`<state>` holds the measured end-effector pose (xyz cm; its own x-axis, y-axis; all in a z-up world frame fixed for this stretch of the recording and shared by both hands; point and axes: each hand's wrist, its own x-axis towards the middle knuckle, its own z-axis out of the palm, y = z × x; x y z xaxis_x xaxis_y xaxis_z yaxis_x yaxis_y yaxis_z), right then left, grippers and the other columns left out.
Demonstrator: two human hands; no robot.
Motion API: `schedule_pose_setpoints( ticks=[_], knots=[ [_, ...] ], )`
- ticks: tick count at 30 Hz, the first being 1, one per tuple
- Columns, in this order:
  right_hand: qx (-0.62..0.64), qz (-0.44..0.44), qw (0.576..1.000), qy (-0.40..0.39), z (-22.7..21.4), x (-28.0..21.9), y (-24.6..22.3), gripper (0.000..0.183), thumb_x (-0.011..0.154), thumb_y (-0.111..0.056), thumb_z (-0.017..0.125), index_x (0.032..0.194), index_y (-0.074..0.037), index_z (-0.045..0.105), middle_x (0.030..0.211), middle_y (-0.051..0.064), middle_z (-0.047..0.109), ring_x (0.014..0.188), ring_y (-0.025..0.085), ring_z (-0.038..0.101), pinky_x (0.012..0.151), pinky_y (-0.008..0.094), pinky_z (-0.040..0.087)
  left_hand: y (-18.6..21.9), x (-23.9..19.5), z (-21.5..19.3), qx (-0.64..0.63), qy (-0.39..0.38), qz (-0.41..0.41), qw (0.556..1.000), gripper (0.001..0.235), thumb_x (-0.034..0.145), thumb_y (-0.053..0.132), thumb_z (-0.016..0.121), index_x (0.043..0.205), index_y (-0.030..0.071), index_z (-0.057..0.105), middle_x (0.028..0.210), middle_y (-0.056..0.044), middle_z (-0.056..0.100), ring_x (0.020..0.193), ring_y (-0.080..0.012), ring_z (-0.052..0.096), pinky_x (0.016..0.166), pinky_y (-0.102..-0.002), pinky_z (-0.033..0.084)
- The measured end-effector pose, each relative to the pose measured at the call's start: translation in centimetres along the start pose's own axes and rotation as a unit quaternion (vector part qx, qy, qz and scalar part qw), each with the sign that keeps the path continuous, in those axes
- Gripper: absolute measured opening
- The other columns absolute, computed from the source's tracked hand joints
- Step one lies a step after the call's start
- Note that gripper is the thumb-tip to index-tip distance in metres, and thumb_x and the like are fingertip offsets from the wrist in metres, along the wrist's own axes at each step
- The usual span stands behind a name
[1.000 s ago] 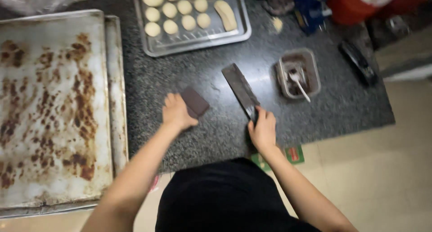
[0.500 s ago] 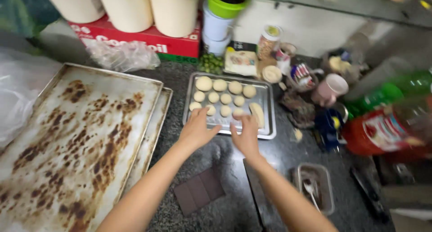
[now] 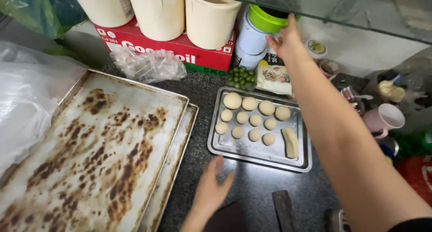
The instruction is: The recorder uses a large cleaver to chop a block of chocolate into small pieces on a kitchen counter for baking.
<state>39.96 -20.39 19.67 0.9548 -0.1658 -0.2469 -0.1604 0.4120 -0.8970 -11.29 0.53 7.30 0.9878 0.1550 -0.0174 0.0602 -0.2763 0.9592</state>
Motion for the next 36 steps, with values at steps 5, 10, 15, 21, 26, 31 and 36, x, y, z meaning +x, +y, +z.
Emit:
schedule_pose_setpoints(
  ticks=[5,10,15,21,26,31,36],
  knots=[
    [0.023,-0.016,1.0,0.014,-1.4,4.4,0.3,0.047,0.095,-0.039,0.065,0.132,-0.01,0.057,0.135,0.01,0.056,0.111,0.03,0.064,0.075,0.04,0.068,-2.4,-3.1,-0.2,-0.024,-0.033,-0.097,0.995,0.065,0.083,0.025,0.079,0.14,0.008,0.053,0.133,-0.013,0.066,0.108,-0.0236,0.073,0.091,-0.036,0.058],
    [0.117,-0.109,0.986,-0.038,-6.0,-7.7,3.3,0.032,0.098,-0.023,0.065,0.124,-0.006,0.059,0.124,0.01,0.062,0.108,0.029,0.07,0.078,0.039,0.07,-3.6,-5.2,-0.5,-0.017,-0.046,-0.113,0.992,0.062,0.083,0.023,0.078,0.139,0.009,0.055,0.13,-0.013,0.067,0.105,-0.0228,0.074,0.091,-0.036,0.059],
    [0.096,-0.086,0.991,-0.044,-15.6,-28.3,8.2,0.014,0.097,-0.018,0.069,0.106,-0.012,0.06,0.113,0.002,0.065,0.101,0.026,0.07,0.086,0.042,0.061,-4.2,-7.7,0.0,-0.005,-0.074,-0.087,0.993,0.061,0.085,0.024,0.078,0.138,0.006,0.053,0.131,-0.013,0.067,0.106,-0.0225,0.073,0.092,-0.035,0.057],
    [0.1,-0.029,0.994,0.042,-28.8,-48.1,16.0,0.012,0.101,-0.015,0.068,0.094,-0.013,0.058,0.103,0.002,0.064,0.101,0.027,0.07,0.092,0.044,0.06,-3.6,-11.8,2.0,-0.027,-0.16,-0.077,0.984,0.06,0.087,0.023,0.075,0.14,0.005,0.054,0.13,-0.016,0.068,0.106,-0.0233,0.071,0.091,-0.035,0.057],
    [0.143,0.024,0.977,0.156,-34.7,-56.7,20.7,0.012,0.098,-0.012,0.066,0.092,-0.01,0.056,0.106,0.005,0.066,0.105,0.029,0.069,0.097,0.049,0.06,-3.2,-14.8,3.9,0.012,-0.227,-0.087,0.97,0.062,0.087,0.026,0.075,0.141,0.005,0.053,0.132,-0.014,0.068,0.106,-0.0212,0.072,0.089,-0.035,0.057],
    [0.173,0.015,0.954,0.244,-36.2,-57.0,22.1,0.008,0.098,-0.008,0.063,0.099,-0.002,0.058,0.113,0.014,0.066,0.111,0.031,0.067,0.101,0.049,0.06,-3.0,-16.2,5.0,0.033,-0.26,-0.061,0.963,0.062,0.088,0.026,0.074,0.14,0.002,0.053,0.132,-0.016,0.068,0.105,-0.0216,0.073,0.092,-0.035,0.056],
    [0.192,-0.001,0.953,0.234,-38.2,-52.4,23.5,0.018,0.1,-0.009,0.061,0.113,0.002,0.056,0.119,0.014,0.062,0.111,0.03,0.066,0.099,0.048,0.061,-1.9,-16.8,4.4,0.043,-0.28,-0.023,0.959,0.061,0.088,0.026,0.073,0.141,0.001,0.053,0.133,-0.018,0.067,0.105,-0.0217,0.073,0.091,-0.035,0.057]
  ],
)
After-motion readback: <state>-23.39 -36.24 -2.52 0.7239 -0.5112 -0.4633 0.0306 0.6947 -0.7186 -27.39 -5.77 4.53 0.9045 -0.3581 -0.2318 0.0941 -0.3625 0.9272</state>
